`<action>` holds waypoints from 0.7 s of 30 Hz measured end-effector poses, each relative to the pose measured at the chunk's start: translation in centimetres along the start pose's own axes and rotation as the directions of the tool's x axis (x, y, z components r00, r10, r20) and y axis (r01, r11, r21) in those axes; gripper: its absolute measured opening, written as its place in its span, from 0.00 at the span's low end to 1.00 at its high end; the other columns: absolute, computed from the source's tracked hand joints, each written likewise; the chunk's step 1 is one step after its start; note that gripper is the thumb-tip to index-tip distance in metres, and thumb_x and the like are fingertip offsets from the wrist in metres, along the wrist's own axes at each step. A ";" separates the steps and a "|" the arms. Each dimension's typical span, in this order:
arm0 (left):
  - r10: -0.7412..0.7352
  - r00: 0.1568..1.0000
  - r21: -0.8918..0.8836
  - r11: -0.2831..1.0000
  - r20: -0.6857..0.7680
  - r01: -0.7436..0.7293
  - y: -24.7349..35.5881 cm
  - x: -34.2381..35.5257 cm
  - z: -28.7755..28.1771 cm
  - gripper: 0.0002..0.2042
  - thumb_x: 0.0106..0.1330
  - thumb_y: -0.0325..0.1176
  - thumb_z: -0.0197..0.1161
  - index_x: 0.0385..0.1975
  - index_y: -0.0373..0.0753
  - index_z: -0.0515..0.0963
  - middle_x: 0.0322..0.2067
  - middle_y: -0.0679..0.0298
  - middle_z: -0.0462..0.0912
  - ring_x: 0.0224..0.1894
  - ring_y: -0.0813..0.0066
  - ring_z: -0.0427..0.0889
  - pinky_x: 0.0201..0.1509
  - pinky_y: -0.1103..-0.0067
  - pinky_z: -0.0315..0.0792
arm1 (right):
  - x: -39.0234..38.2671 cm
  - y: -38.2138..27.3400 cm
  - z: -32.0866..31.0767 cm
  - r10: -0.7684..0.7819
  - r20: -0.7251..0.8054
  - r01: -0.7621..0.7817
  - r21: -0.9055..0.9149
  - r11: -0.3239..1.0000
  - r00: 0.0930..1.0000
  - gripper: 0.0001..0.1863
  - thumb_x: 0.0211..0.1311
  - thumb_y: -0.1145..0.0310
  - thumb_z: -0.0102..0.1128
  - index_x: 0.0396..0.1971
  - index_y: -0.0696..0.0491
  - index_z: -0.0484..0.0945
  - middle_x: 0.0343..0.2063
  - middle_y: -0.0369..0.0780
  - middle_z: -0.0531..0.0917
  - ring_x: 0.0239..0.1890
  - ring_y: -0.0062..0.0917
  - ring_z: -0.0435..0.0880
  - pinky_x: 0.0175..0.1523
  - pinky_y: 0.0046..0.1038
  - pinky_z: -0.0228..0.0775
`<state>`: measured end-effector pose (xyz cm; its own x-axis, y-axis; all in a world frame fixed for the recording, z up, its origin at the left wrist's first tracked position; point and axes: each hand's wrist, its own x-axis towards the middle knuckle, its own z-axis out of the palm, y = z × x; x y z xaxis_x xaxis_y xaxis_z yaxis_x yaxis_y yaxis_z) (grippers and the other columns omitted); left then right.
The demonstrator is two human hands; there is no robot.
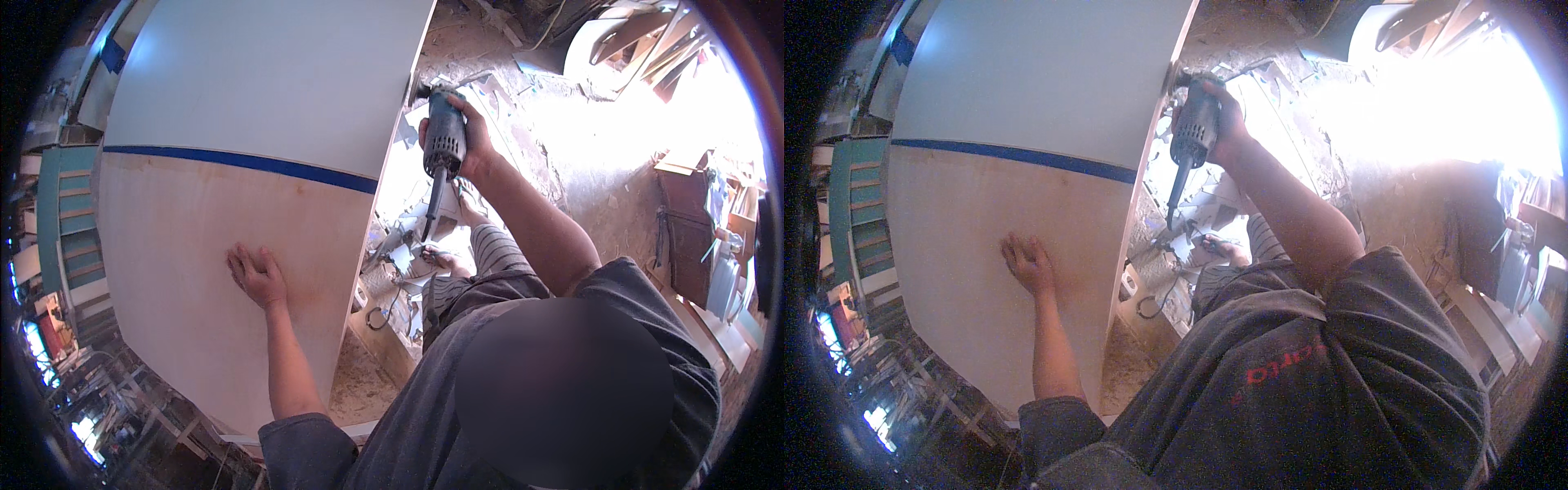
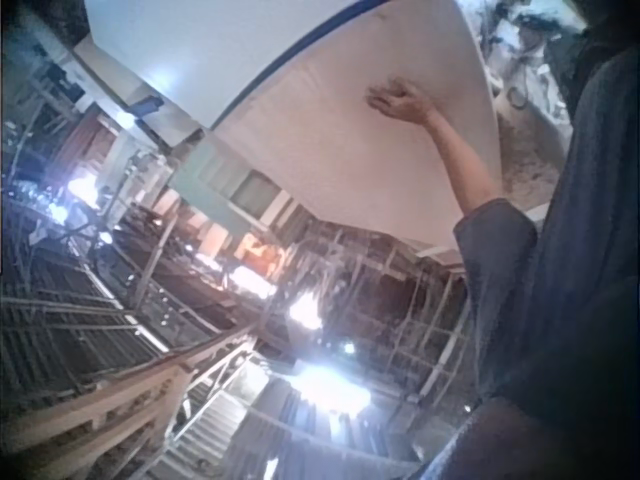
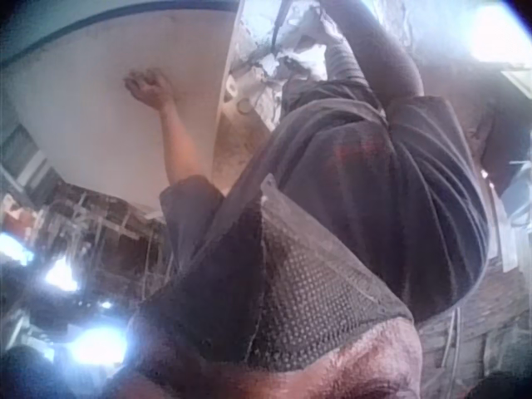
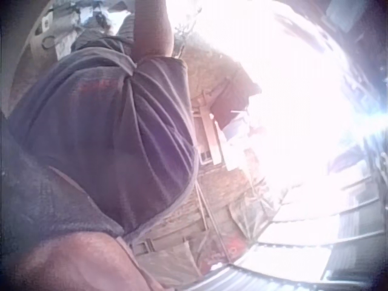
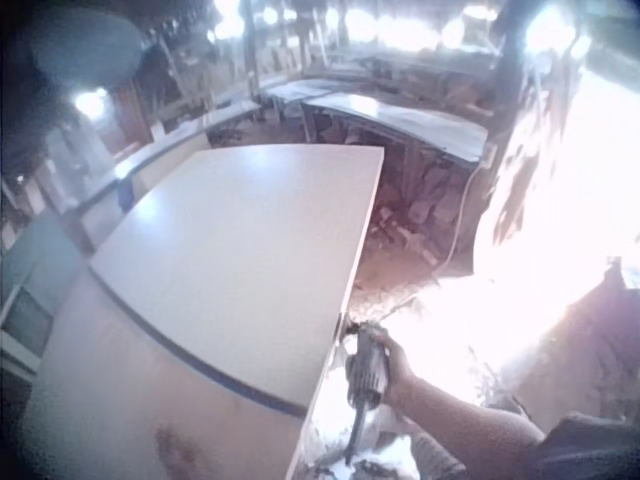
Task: The person uses a jigsaw to cut along a marked line on a large white board, then removes a strip of material from the edge. The person continues cutting along the marked line to separate a section of the board.
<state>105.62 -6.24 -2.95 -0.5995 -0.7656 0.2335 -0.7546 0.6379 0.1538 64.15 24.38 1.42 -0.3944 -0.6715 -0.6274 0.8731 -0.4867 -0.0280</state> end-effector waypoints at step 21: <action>-0.008 1.000 0.016 1.000 -0.001 0.008 0.4 0.1 0.1 0.35 0.77 0.56 0.57 0.74 0.36 0.69 0.76 0.41 0.63 0.80 0.44 0.58 0.80 0.53 0.53 | -8.4 15.4 -3.3 0.209 -0.226 -0.214 0.004 0.977 0.951 0.37 0.63 0.37 0.60 0.52 0.59 0.75 0.37 0.48 0.84 0.37 0.39 0.86 0.46 0.47 0.78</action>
<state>105.29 -6.06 -2.96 -0.5935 -0.7703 0.2332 -0.7632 0.6306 0.1406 81.84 24.36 3.71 -0.1278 -0.6140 -0.7789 0.9362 -0.3339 0.1096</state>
